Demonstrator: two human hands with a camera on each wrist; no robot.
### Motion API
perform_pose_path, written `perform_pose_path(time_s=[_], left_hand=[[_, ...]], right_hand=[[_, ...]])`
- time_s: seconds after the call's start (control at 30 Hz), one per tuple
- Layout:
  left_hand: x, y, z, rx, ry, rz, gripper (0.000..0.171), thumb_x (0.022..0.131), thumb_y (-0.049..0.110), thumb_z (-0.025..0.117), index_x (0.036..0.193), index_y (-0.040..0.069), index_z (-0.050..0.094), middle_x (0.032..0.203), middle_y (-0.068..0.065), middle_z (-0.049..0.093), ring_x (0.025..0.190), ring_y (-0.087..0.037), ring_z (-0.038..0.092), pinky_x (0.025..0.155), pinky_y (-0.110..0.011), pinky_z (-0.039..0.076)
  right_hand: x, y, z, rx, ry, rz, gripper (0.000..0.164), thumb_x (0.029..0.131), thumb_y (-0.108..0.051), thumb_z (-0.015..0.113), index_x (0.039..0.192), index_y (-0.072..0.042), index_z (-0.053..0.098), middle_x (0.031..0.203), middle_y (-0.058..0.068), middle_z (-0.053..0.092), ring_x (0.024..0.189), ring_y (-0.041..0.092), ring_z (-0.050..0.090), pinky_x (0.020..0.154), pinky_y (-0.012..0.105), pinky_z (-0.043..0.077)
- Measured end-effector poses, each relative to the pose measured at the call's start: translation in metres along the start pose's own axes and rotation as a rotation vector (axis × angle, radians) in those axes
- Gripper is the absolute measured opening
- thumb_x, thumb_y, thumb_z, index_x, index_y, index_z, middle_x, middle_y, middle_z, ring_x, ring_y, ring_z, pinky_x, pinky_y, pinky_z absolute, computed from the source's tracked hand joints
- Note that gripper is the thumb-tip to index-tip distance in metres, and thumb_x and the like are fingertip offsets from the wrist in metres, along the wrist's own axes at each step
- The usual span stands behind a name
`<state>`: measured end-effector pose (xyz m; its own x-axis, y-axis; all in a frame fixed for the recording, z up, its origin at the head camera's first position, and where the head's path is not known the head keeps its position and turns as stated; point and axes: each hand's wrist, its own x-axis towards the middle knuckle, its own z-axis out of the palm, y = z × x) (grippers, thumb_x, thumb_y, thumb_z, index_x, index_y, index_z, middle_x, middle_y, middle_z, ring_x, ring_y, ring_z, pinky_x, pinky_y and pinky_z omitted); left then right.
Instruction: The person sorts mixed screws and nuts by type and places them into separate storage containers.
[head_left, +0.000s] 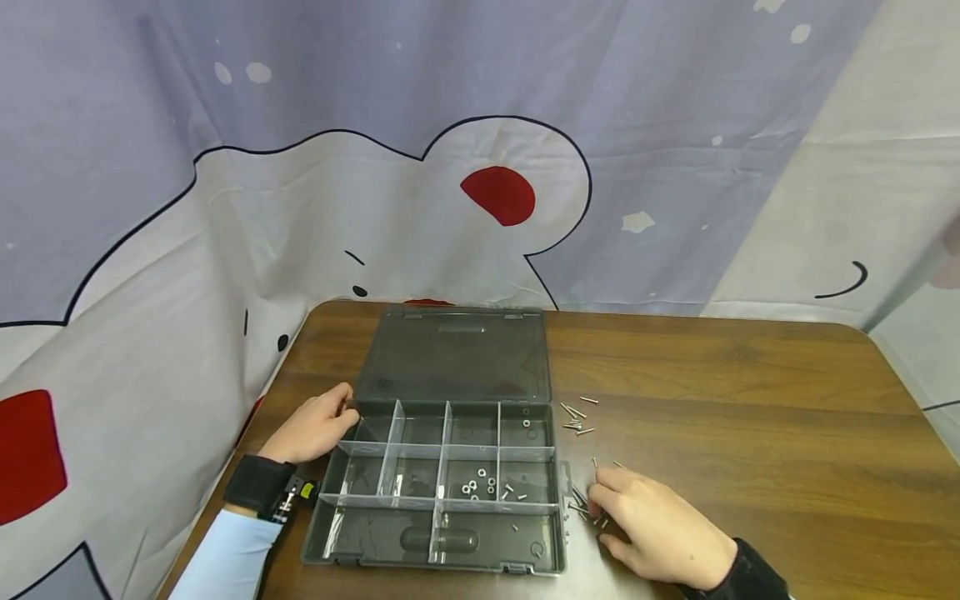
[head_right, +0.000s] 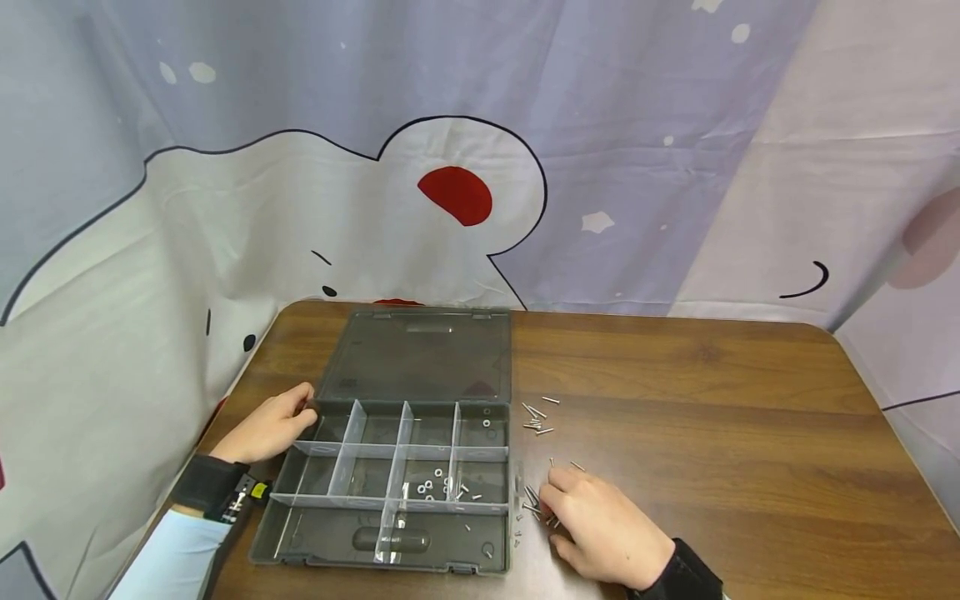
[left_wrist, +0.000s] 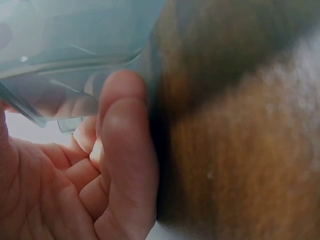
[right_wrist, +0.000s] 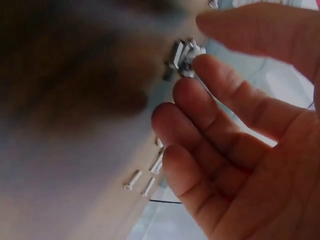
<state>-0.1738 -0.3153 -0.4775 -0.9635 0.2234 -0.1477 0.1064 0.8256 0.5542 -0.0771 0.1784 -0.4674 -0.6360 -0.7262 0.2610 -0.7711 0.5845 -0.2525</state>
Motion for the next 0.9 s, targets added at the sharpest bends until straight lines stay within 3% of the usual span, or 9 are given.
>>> perform_pose_path(time_s=[0.23,0.43,0.63,0.9], left_hand=[[0.001,0.000,0.000,0.005,0.009,0.000,0.010,0.098,0.016,0.051,0.093,0.011,0.044,0.071,0.000,0.040,0.057,-0.016,0.039,0.058,-0.029,0.030],[0.001,0.000,0.001,0.004,0.001,-0.009,0.010,0.099,0.017,0.050,0.094,0.011,0.044,0.072,0.000,0.040,0.058,-0.016,0.038,0.058,-0.029,0.030],[0.000,0.000,0.000,0.006,0.002,-0.009,0.010,0.099,0.018,0.050,0.094,0.011,0.044,0.071,0.000,0.040,0.057,-0.016,0.038,0.058,-0.029,0.029],[0.000,-0.001,0.001,0.009,0.006,-0.007,0.010,0.099,0.017,0.050,0.093,0.011,0.044,0.071,0.000,0.040,0.057,-0.016,0.039,0.058,-0.029,0.030]], right_hand=[[0.004,-0.006,0.010,0.040,0.115,-0.113,0.028,0.073,-0.009,0.084,0.088,-0.023,0.066,0.082,-0.016,0.046,0.074,-0.005,0.039,0.067,0.012,0.038],[0.011,-0.009,0.018,-0.054,0.181,-0.202,0.019,0.077,-0.008,0.081,0.088,-0.020,0.071,0.079,-0.013,0.038,0.073,0.000,0.032,0.066,0.015,0.036],[0.016,-0.012,0.021,-0.134,0.181,-0.213,0.018,0.076,-0.007,0.081,0.078,-0.020,0.070,0.079,-0.011,0.039,0.073,0.002,0.033,0.064,0.019,0.039],[0.016,-0.016,0.021,-0.135,0.170,-0.179,0.021,0.076,-0.008,0.082,0.067,-0.021,0.068,0.075,-0.013,0.037,0.069,0.000,0.030,0.060,0.017,0.036]])
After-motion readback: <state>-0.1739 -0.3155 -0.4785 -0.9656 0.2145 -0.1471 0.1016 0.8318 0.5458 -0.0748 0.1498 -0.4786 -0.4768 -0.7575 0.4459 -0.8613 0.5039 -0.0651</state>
